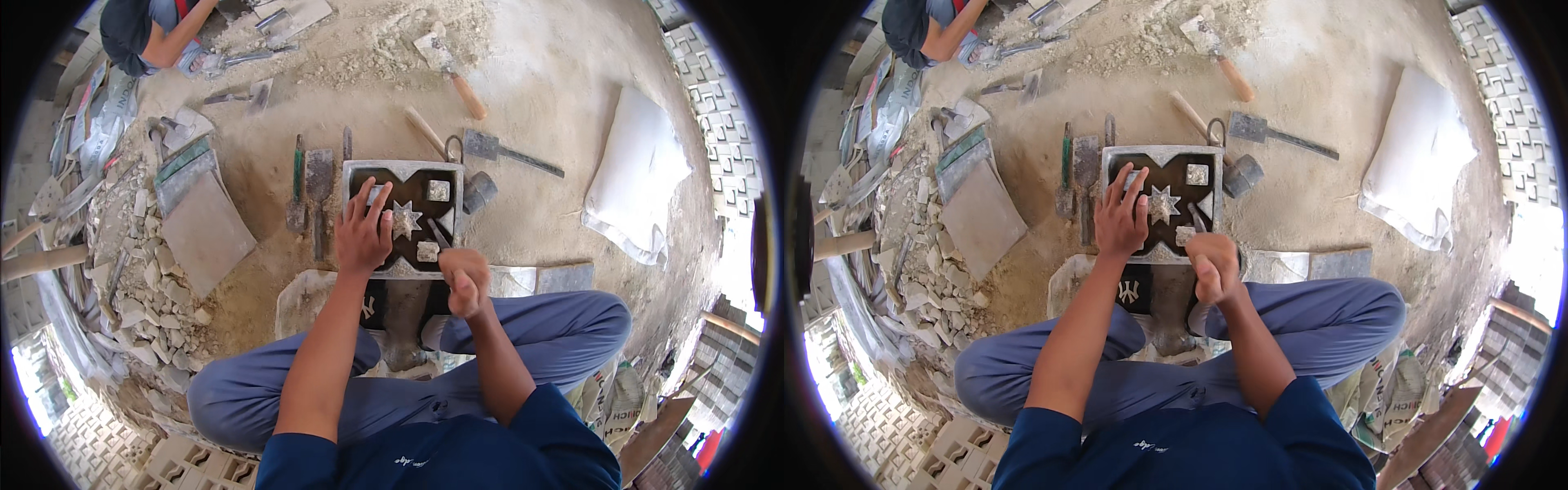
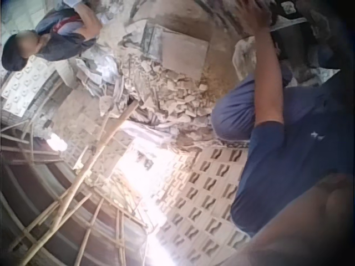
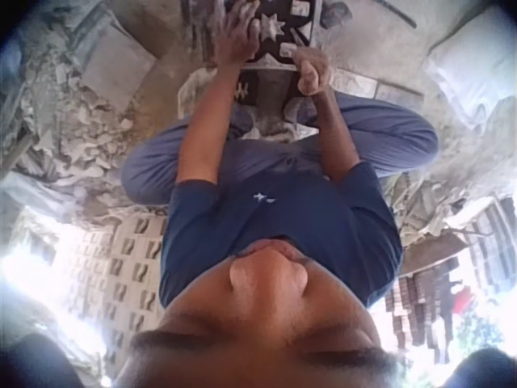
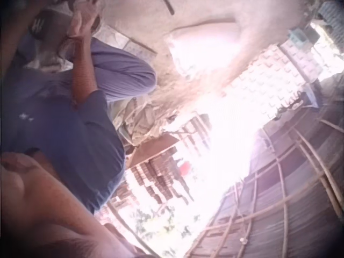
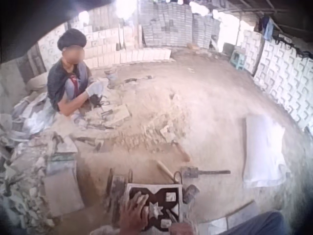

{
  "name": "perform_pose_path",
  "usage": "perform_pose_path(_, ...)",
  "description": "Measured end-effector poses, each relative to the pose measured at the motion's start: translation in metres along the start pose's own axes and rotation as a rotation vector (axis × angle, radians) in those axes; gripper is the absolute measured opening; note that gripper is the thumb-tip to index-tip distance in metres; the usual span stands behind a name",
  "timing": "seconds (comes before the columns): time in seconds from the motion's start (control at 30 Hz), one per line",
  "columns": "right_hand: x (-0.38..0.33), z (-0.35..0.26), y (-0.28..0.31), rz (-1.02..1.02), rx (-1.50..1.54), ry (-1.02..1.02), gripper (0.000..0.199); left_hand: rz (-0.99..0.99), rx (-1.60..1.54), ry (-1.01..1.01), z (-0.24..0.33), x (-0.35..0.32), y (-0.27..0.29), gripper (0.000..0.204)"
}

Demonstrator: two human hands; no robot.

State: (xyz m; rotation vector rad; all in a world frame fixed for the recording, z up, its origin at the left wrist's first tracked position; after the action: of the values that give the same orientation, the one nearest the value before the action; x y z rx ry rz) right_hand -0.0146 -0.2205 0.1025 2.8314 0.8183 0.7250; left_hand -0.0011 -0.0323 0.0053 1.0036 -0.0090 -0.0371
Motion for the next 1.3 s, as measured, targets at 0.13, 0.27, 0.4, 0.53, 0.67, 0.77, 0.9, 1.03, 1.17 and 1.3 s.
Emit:
perform_pose_path(0.13,0.009,-0.014,0.007,-0.008,0.065,-0.065,0.056,0.008,-0.009,0.001,-0.004,-0.006,-0.001,0.049)
perform_pose_path(0.27,0.012,0.006,0.01,0.028,0.067,-0.068,0.056,0.021,0.006,-0.027,0.005,-0.003,-0.001,0.046)
perform_pose_path(0.4,0.027,-0.011,0.01,0.051,0.155,-0.074,0.05,0.012,0.039,-0.017,-0.001,-0.008,-0.001,0.046)
perform_pose_path(0.53,0.032,0.015,0.017,-0.009,0.136,-0.112,0.051,-0.014,0.024,-0.069,0.001,-0.005,0.001,0.049)
perform_pose_path(0.67,0.051,-0.001,0.019,0.033,0.236,-0.162,0.053,-0.064,0.037,-0.085,-0.002,-0.009,0.007,0.044)
perform_pose_path(0.77,0.054,0.029,0.031,-0.023,0.061,-0.144,0.055,-0.099,0.037,-0.095,0.004,-0.005,0.001,0.043)
perform_pose_path(0.9,0.074,0.02,0.025,0.017,0.326,-0.204,0.054,-0.131,0.068,-0.065,-0.003,-0.012,0.005,0.045)
perform_pose_path(1.03,0.085,-0.011,0.033,0.072,0.343,-0.125,0.058,-0.149,0.078,-0.088,-0.004,-0.011,0.009,0.054)
perform_pose_path(1.17,0.095,-0.009,0.022,0.204,0.413,-0.116,0.055,-0.205,0.128,-0.079,-0.001,-0.011,0.012,0.068)
perform_pose_path(1.3,0.09,0.006,0.016,0.334,0.456,-0.09,0.054,-0.163,0.065,-0.145,-0.009,-0.01,0.009,0.07)
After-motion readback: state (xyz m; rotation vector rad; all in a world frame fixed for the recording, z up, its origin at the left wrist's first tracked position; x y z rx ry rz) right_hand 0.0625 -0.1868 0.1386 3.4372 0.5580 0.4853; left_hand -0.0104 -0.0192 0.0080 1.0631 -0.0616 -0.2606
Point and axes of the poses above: each hand's wrist, its own x-axis towards the middle knuckle, its own y-axis out of the back of the hand, z = x × y, the point moved 2 cm from there along x, towards the middle knuckle, and after that the axes turned 15 degrees about -z, right-handed, at the moved point
